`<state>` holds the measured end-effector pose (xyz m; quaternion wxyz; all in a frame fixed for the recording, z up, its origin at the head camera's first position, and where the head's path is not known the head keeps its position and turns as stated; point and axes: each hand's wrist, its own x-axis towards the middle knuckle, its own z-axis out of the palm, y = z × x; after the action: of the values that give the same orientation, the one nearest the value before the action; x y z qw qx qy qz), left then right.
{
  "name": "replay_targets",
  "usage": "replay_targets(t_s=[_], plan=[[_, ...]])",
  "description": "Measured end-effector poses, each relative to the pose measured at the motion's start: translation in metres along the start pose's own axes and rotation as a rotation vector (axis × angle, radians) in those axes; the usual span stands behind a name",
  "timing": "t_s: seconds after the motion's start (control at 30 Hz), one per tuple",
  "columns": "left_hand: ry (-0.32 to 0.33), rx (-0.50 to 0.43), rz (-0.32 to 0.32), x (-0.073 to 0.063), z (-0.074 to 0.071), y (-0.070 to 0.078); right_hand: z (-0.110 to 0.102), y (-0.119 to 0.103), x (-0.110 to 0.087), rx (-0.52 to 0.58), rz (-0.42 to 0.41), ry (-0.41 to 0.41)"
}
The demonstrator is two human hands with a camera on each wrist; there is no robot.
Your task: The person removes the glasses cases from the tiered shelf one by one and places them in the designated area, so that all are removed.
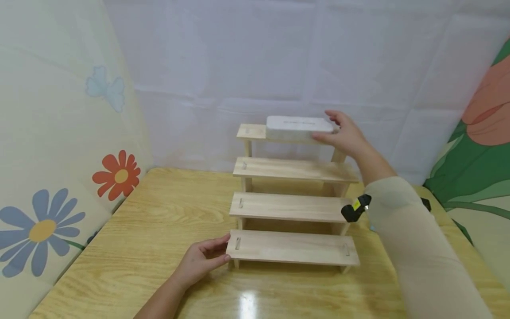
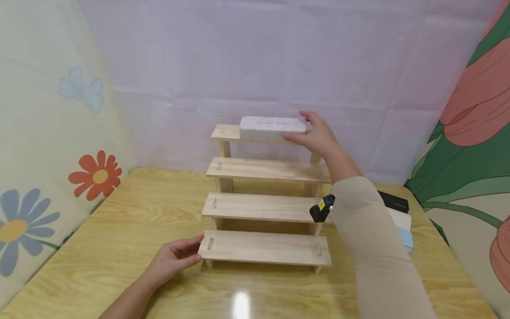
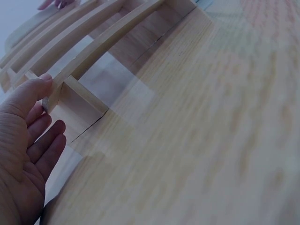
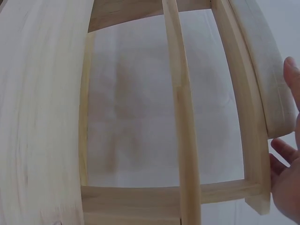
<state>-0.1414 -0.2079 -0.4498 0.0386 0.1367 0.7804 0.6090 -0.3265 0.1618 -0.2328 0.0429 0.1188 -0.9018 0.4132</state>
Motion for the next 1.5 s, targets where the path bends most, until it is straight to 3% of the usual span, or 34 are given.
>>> replay_targets(t_s=[0.5, 0.87, 1.5], plan=[[-0.019, -0.023, -0.001, -0.001, 0.000, 0.000, 0.008, -0.008, 0.012, -0.040, -0.014, -0.023], [0.032, 0.015, 0.023, -0.002, 0.003, 0.003, 0.012, -0.012, 0.014, -0.093, -0.048, -0.040], [0.005, -0.004, 0.031, -0.001, 0.003, 0.000, 0.013, -0.008, 0.012, -0.126, -0.032, -0.046]])
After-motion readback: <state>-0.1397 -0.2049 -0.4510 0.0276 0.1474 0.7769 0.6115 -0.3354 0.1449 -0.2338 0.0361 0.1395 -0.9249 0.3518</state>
